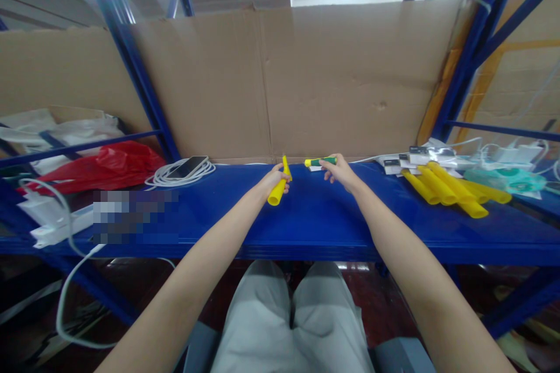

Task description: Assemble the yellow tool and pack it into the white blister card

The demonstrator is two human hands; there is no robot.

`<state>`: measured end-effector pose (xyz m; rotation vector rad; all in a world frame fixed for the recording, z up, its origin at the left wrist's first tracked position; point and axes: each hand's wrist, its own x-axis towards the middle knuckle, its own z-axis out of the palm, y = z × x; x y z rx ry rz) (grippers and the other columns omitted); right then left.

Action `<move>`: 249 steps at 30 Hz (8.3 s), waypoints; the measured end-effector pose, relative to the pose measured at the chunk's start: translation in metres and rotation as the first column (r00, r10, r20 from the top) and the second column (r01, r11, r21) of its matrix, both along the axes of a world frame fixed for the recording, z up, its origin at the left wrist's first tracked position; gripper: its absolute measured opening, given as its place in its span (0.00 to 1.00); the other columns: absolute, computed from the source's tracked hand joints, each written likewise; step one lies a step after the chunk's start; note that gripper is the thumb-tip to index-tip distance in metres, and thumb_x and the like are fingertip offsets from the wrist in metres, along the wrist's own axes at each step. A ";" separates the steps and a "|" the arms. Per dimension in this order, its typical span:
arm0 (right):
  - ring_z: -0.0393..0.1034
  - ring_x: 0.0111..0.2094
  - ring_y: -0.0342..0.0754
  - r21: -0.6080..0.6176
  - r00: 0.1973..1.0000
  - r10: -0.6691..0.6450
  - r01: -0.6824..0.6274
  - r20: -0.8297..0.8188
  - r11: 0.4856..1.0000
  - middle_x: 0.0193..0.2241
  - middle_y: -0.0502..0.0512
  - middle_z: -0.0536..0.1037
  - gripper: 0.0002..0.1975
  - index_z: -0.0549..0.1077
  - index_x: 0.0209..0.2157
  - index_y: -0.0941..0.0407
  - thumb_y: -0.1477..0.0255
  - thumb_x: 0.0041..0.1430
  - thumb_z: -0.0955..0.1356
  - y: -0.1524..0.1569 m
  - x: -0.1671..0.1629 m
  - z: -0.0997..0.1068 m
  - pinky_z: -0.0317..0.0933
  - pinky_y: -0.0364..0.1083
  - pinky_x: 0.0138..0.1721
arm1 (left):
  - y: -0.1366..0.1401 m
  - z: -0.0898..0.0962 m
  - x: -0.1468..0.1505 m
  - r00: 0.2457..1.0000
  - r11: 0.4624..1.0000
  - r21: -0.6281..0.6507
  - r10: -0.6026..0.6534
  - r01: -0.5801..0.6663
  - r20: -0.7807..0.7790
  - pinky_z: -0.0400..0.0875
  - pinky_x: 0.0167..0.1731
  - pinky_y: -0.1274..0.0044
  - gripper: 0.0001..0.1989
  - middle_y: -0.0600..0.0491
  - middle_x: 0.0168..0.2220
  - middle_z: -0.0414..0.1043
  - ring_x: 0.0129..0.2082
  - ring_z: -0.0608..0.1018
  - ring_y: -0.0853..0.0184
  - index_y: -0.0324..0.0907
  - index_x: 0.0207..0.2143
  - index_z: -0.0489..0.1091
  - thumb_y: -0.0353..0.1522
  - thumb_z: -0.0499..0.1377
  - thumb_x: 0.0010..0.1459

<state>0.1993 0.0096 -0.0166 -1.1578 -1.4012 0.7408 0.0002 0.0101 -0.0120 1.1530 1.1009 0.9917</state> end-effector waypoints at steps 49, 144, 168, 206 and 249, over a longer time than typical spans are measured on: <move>0.66 0.16 0.40 -0.050 0.999 -0.001 0.004 0.048 0.999 0.23 0.49 0.73 0.14 0.60 0.33 0.55 0.62 0.57 0.68 -0.006 -0.001 0.008 0.56 0.38 0.14 | -0.005 0.004 0.000 0.994 1.000 0.024 -0.018 0.021 -0.108 0.59 0.15 0.85 0.37 0.59 0.24 0.60 0.15 0.63 0.76 0.49 0.63 0.43 0.18 0.48 0.53; 0.73 0.26 0.47 -0.174 0.922 0.164 -0.236 -0.351 0.956 0.30 0.61 0.79 0.17 0.68 0.36 0.57 0.66 0.66 0.53 -0.019 0.003 0.028 0.65 0.44 0.27 | -0.012 0.004 0.004 0.996 0.998 0.052 -0.016 0.020 -0.091 0.61 0.16 0.84 0.36 0.59 0.24 0.60 0.14 0.64 0.76 0.50 0.62 0.45 0.20 0.49 0.53; 0.68 0.15 0.40 -0.005 0.959 -0.017 0.017 -0.282 1.000 0.22 0.53 0.77 0.15 0.69 0.41 0.57 0.60 0.63 0.62 -0.010 0.004 0.017 0.58 0.37 0.15 | -0.013 0.007 0.003 0.997 0.998 0.060 0.008 -0.004 -0.075 0.61 0.16 0.83 0.36 0.59 0.24 0.60 0.14 0.64 0.76 0.49 0.63 0.45 0.20 0.48 0.53; 0.67 0.14 0.39 0.003 0.960 0.042 -0.043 -0.277 0.999 0.16 0.48 0.73 0.10 0.65 0.30 0.56 0.65 0.59 0.67 -0.008 0.009 0.016 0.57 0.37 0.16 | -0.008 0.004 0.002 0.997 0.996 0.087 0.033 -0.027 -0.064 0.61 0.17 0.83 0.36 0.59 0.24 0.60 0.15 0.64 0.76 0.49 0.62 0.46 0.20 0.50 0.53; 0.69 0.16 0.40 -0.025 0.954 0.011 -0.019 -0.298 1.000 0.20 0.50 0.77 0.07 0.66 0.32 0.56 0.67 0.59 0.67 -0.011 0.008 0.019 0.59 0.37 0.17 | -0.010 0.006 0.003 0.998 0.998 0.066 0.013 -0.009 -0.057 0.61 0.17 0.83 0.36 0.60 0.24 0.60 0.14 0.64 0.76 0.50 0.62 0.46 0.21 0.51 0.53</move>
